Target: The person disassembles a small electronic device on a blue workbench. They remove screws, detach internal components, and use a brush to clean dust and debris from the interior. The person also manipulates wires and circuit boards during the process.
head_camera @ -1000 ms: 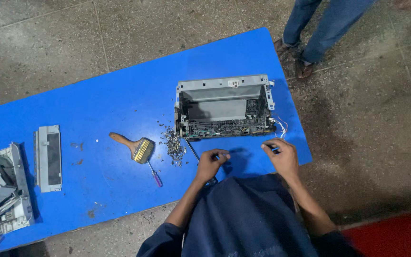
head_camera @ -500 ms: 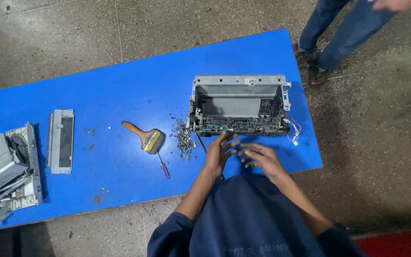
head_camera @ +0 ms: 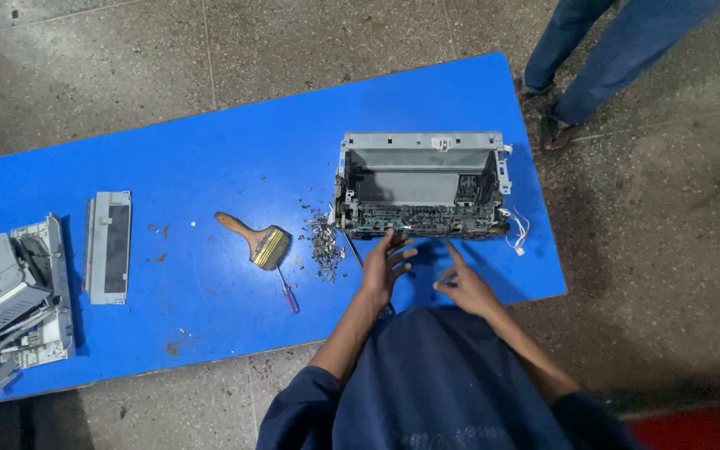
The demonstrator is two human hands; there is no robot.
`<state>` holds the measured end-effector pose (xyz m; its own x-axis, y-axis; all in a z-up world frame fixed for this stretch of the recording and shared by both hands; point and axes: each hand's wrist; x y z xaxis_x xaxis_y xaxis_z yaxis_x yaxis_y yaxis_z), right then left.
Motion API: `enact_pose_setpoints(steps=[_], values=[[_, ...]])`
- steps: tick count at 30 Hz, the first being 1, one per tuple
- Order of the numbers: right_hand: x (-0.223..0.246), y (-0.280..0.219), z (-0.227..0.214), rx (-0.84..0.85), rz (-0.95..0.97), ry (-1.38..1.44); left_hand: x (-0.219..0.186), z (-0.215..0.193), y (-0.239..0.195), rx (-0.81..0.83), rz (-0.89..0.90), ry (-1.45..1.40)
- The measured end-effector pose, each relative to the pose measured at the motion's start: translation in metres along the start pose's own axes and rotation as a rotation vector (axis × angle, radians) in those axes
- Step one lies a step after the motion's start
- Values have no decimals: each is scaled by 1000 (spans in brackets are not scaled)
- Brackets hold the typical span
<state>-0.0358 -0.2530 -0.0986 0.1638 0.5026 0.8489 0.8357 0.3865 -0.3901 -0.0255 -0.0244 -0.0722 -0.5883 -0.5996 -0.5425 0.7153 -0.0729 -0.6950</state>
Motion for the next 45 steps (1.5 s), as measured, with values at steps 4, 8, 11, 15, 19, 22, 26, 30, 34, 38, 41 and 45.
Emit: enact_pose_setpoints(steps=[4,8,11,15,19,22,26,30,34,38,41,45], values=[[14,-8,-10,18,54,-351,2,-2,-1,45,-75,70],[27,-6,-6,53,83,-393,1,-3,-2,33,-24,83],[17,-2,2,69,-9,-141,6,-5,-1,24,-10,71],[0,10,2,-40,0,-42,16,-5,6,23,-16,27],[7,8,-2,-13,-84,-225,28,-13,13,-32,-34,17],[38,-1,-13,-1,-97,-156,30,-26,15,-106,71,18],[91,-19,-30,-215,-359,-140,24,-49,9,-270,304,46],[129,-20,-45,-447,-525,-233,12,-47,-4,-325,498,248],[151,-7,-49,-491,-624,-373,-5,-8,-27,-222,779,506],[165,4,-44,-516,-687,-543,-29,30,-60,-302,1053,842],[168,11,-44,-487,-706,-606,-53,43,-65,-326,1169,1022],[167,20,-46,-470,-700,-612,-70,42,-63,-255,1160,1177]])
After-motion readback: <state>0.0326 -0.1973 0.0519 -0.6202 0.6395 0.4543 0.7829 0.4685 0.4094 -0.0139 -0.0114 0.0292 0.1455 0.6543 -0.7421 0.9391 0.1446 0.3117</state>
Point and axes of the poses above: each hand's wrist, its own y-axis towards the middle knuckle, its own z-axis out of the palm, x = y × z
